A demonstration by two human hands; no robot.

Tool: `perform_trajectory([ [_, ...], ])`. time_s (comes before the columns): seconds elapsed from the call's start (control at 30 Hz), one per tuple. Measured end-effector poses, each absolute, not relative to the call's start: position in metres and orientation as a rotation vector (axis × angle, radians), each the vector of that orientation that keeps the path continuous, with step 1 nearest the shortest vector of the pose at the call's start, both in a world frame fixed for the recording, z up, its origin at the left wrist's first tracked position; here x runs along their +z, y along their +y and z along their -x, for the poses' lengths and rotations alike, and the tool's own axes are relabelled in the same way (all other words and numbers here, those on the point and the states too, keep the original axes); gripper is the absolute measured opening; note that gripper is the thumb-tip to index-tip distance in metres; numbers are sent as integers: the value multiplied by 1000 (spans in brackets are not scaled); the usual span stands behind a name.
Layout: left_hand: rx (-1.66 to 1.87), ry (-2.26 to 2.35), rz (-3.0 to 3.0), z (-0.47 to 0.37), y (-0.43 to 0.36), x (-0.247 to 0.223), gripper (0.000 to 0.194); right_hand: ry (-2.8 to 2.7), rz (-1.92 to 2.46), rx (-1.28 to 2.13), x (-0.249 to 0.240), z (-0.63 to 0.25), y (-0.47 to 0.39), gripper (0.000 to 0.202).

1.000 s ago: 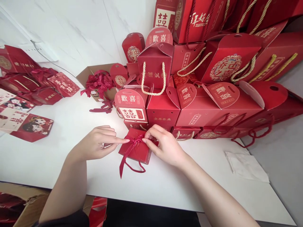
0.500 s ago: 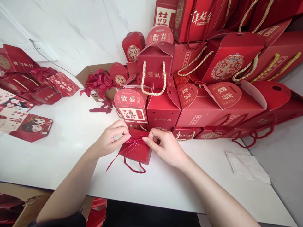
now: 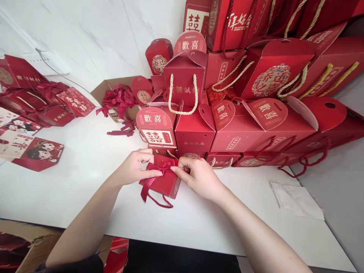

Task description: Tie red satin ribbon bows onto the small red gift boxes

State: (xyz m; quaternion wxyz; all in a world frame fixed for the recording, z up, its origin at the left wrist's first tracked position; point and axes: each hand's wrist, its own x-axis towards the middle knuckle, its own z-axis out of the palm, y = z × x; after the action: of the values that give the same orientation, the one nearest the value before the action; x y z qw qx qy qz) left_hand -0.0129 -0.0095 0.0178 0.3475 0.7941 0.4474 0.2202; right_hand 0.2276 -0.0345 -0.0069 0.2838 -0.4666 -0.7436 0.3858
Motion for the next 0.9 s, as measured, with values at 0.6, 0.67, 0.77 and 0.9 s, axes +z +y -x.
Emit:
perform_trajectory([
  [0.6,452,1010,-2027,14,-10,22,44,-2019,1141,1125,14,-243,-39,24],
  [0.67,444,1015,-2045,13,-11,22,45,-2075,1115,976,7,-234,-40,17],
  [0.77,430,1028,-2068,11,-13,23,46,-2134,1066,881,-1,-226,-42,6],
  [0.9,434,1035,-2119,11,-15,25,48,-2101,1035,914,-2,-224,-43,5],
])
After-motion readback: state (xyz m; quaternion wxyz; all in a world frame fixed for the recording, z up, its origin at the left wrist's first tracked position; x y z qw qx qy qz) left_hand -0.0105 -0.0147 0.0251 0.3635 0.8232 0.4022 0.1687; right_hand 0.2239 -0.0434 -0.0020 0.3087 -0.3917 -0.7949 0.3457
